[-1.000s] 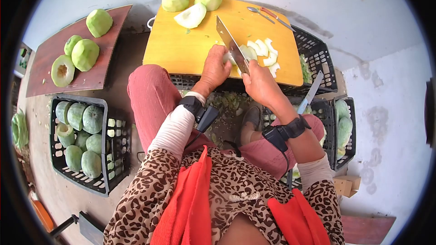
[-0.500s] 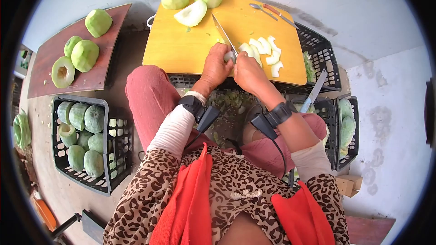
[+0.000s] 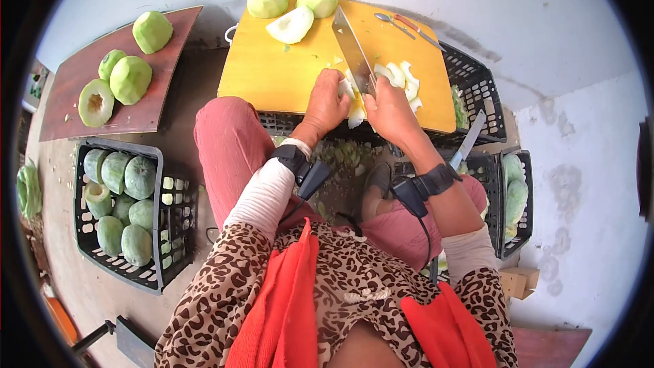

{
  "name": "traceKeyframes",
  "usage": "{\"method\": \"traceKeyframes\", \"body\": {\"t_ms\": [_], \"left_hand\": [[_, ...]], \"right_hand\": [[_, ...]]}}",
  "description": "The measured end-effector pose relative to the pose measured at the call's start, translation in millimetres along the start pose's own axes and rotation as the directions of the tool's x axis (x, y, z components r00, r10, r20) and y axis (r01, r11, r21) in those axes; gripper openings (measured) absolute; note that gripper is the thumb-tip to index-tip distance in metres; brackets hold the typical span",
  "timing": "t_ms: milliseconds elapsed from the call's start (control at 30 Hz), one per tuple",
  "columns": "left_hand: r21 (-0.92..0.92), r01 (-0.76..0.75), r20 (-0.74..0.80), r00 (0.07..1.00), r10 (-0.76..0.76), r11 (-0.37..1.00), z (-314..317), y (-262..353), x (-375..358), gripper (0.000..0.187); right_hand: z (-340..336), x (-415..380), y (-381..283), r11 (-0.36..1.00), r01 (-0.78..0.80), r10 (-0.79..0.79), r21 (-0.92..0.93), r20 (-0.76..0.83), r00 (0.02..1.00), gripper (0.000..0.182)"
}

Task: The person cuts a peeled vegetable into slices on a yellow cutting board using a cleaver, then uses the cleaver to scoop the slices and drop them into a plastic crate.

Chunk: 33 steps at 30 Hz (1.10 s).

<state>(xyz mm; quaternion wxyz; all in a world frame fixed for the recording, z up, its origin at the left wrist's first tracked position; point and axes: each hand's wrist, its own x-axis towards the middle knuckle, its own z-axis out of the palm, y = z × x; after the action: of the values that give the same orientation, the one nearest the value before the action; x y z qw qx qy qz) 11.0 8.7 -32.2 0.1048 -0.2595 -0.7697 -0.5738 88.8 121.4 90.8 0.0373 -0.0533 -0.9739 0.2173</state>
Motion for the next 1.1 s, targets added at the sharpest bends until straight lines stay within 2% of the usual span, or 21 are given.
{"method": "traceKeyframes", "body": {"t_ms": [133,233,533,633,733,867,933,1100], "left_hand": [[0.031,-0.028,-0.012,1.000,0.028,0.999,1,-1,0,0.030],[0.019,-0.013,0.001,1.000,0.013,1.000,0,1,1,0.027],[-0.040,0.036,0.000,0.999,-0.036,0.999,0,1,4,0.024],[0.033,-0.022,-0.021,1.000,0.022,0.999,-2,1,4,0.022],[0.027,-0.005,-0.010,1.000,0.006,1.000,-2,2,4,0.023],[0.016,0.023,0.004,1.000,-0.023,1.000,-2,0,2,0.023],[-0.032,0.055,0.025,0.998,-0.055,0.998,-2,1,3,0.025],[0.000,0.031,-0.012,0.999,-0.031,1.000,1,-1,0,0.032]], "right_hand": [[-6,-13,-6,1.000,-0.005,0.007,-0.020,0.096,0.995,0.028],[2,-13,1,0.999,0.024,-0.020,-0.036,0.084,0.996,0.027],[-4,3,-1,1.000,0.028,-0.028,-0.001,0.202,0.979,0.024],[17,12,3,0.999,0.034,-0.033,-0.002,0.165,0.986,0.026],[29,19,3,1.000,-0.007,0.007,0.001,0.097,0.995,0.023],[41,26,13,0.999,0.019,-0.020,0.036,0.022,1.000,0.025],[36,27,17,0.995,0.003,-0.002,0.102,-0.012,1.000,0.026],[8,5,2,0.996,-0.065,0.064,0.066,0.008,0.998,0.029]]}}
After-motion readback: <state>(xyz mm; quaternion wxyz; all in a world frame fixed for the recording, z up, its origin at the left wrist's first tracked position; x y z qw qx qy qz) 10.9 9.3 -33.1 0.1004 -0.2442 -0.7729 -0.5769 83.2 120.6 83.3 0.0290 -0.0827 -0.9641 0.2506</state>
